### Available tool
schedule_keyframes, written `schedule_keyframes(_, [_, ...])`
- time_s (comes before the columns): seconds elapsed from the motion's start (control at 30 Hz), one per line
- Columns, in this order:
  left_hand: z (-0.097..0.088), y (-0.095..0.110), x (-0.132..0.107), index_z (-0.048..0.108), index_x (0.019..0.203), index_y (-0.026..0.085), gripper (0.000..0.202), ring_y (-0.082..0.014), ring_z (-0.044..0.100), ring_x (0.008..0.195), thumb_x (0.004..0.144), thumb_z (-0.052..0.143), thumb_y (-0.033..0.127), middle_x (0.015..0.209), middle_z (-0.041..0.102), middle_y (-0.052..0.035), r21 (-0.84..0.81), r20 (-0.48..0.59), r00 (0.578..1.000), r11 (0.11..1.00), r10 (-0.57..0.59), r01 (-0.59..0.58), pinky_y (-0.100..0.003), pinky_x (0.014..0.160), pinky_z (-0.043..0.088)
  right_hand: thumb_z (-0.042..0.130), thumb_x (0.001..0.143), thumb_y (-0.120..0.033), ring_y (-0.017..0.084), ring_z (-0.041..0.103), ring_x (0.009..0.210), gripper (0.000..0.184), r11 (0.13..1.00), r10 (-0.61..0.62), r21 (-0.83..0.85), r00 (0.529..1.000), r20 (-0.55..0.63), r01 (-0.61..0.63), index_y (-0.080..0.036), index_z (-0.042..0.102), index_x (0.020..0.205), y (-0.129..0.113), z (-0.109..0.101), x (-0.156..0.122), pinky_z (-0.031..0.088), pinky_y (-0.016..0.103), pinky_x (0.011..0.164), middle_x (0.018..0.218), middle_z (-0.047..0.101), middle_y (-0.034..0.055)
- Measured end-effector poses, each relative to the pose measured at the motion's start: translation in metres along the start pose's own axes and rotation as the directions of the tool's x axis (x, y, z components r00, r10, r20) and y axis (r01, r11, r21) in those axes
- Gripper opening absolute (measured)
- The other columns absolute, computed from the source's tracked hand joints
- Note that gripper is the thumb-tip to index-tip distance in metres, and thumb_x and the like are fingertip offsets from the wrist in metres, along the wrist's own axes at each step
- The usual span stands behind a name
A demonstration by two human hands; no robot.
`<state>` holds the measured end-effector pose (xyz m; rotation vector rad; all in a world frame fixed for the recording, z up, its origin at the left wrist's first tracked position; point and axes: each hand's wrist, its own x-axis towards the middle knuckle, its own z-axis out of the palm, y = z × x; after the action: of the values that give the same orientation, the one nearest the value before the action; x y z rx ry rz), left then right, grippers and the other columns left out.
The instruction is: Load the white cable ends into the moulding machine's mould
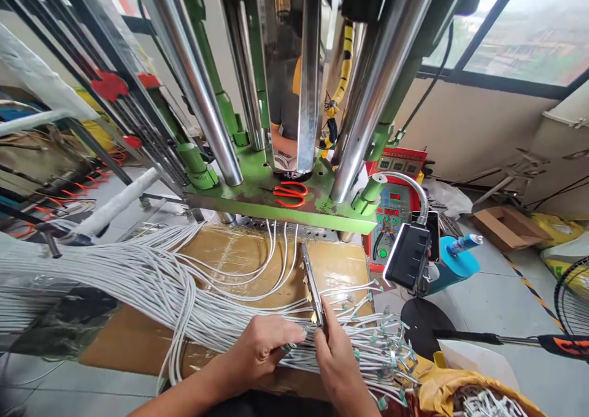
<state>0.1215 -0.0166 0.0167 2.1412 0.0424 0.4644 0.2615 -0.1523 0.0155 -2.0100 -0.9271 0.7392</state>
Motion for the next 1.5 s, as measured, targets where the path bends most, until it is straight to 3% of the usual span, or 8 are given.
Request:
schedule_keyframes(0.2, [0.008, -0.005, 0.003, 0.069, 0.104, 0.019, 0.043, -0.0208, 0.068, 0.084, 0.072, 0.046, 0.000, 0.098, 0.075, -0.0050, 0.082, -0.026, 0.999, 0.996, 0.029, -0.027, -0.029, 0.076, 0.051, 0.040, 0.084, -0.032, 0.022, 0.037, 0.137, 0.061, 0.994, 0.030, 0.104, 1.000, 0.007, -0.031, -0.009, 0.041, 0.141, 0.010, 0.008, 0.002, 0.025, 0.042, 0.114, 0.144, 0.045, 0.0138])
schedule_keyframes(0.6, [0.007, -0.001, 0.005, 0.064, 0.110, 0.017, 0.042, -0.0221, 0.069, 0.085, 0.078, 0.042, 0.001, 0.102, 0.073, -0.0082, 0.220, 0.019, 0.994, 0.969, 0.110, -0.111, -0.032, 0.077, 0.055, 0.034, 0.089, -0.032, 0.021, 0.031, 0.139, 0.063, 0.991, 0.031, 0.126, 0.999, 0.011, -0.032, -0.001, 0.033, 0.144, 0.008, 0.012, -0.003, 0.020, 0.039, 0.116, 0.147, 0.041, 0.0155])
schedule_keyframes(0.87, [0.010, -0.005, 0.004, 0.062, 0.111, 0.016, 0.044, -0.0207, 0.068, 0.087, 0.076, 0.043, -0.002, 0.104, 0.073, -0.0072, 0.238, -0.020, 0.983, 0.956, 0.181, -0.171, -0.029, 0.076, 0.054, 0.035, 0.088, -0.033, 0.021, 0.036, 0.138, 0.061, 0.994, 0.021, 0.110, 1.000, -0.014, -0.019, -0.007, 0.039, 0.143, 0.009, 0.016, -0.004, 0.022, 0.038, 0.116, 0.144, 0.045, 0.0128])
schedule_keyframes(1.1, [-0.002, 0.003, 0.017, 0.070, 0.093, 0.017, 0.020, -0.0176, 0.063, 0.084, 0.087, 0.051, 0.018, 0.089, 0.068, -0.0064, -0.140, 0.007, 0.966, 0.957, -0.257, 0.256, -0.026, 0.077, 0.049, 0.055, 0.077, -0.027, 0.025, 0.043, 0.133, 0.073, 0.991, 0.040, 0.130, 0.999, 0.020, -0.042, -0.012, 0.035, 0.145, -0.001, 0.010, -0.005, 0.033, 0.039, 0.112, 0.141, 0.050, 0.0093])
schedule_keyframes(1.27, [-0.015, 0.000, 0.023, 0.066, 0.066, 0.013, 0.029, -0.0158, 0.060, 0.067, 0.086, 0.057, 0.032, 0.072, 0.065, -0.0058, -0.389, -0.022, 0.797, 0.740, -0.603, 0.549, -0.025, 0.065, 0.048, 0.059, 0.082, -0.036, 0.026, 0.043, 0.133, 0.070, 0.977, 0.067, 0.203, 0.998, 0.019, -0.070, -0.017, 0.037, 0.145, 0.001, 0.007, -0.006, 0.041, 0.036, 0.107, 0.140, 0.052, 0.0073])
schedule_keyframes(1.37, [-0.016, -0.004, 0.023, 0.064, 0.077, 0.013, 0.020, -0.0128, 0.055, 0.053, 0.081, 0.065, 0.033, 0.061, 0.063, -0.0007, -0.475, -0.066, 0.719, 0.655, -0.692, 0.587, -0.021, 0.052, 0.043, 0.058, 0.085, -0.040, 0.025, 0.039, 0.136, 0.068, 0.975, 0.059, 0.212, 0.998, 0.025, -0.063, -0.018, 0.037, 0.145, 0.007, 0.008, -0.004, 0.037, 0.036, 0.110, 0.146, 0.044, 0.0071])
schedule_keyframes(1.43, [-0.016, -0.006, 0.022, 0.066, 0.084, 0.014, 0.019, -0.0109, 0.052, 0.048, 0.082, 0.065, 0.033, 0.056, 0.059, 0.0024, -0.404, -0.111, 0.747, 0.716, -0.656, 0.569, -0.020, 0.048, 0.039, 0.058, 0.085, -0.041, 0.025, 0.037, 0.137, 0.068, 0.975, 0.056, 0.212, 0.998, 0.034, -0.062, -0.017, 0.037, 0.145, 0.009, 0.009, -0.003, 0.034, 0.038, 0.112, 0.148, 0.042, 0.0079])
schedule_keyframes(1.5, [-0.016, -0.008, 0.021, 0.070, 0.086, 0.016, 0.016, -0.0120, 0.055, 0.053, 0.085, 0.061, 0.029, 0.060, 0.062, 0.0009, -0.259, -0.115, 0.834, 0.827, -0.540, 0.500, -0.021, 0.053, 0.041, 0.059, 0.084, -0.041, 0.025, 0.037, 0.137, 0.069, 0.975, 0.056, 0.215, 0.998, 0.038, -0.062, -0.016, 0.037, 0.144, 0.010, 0.009, -0.002, 0.032, 0.040, 0.113, 0.147, 0.043, 0.0093])
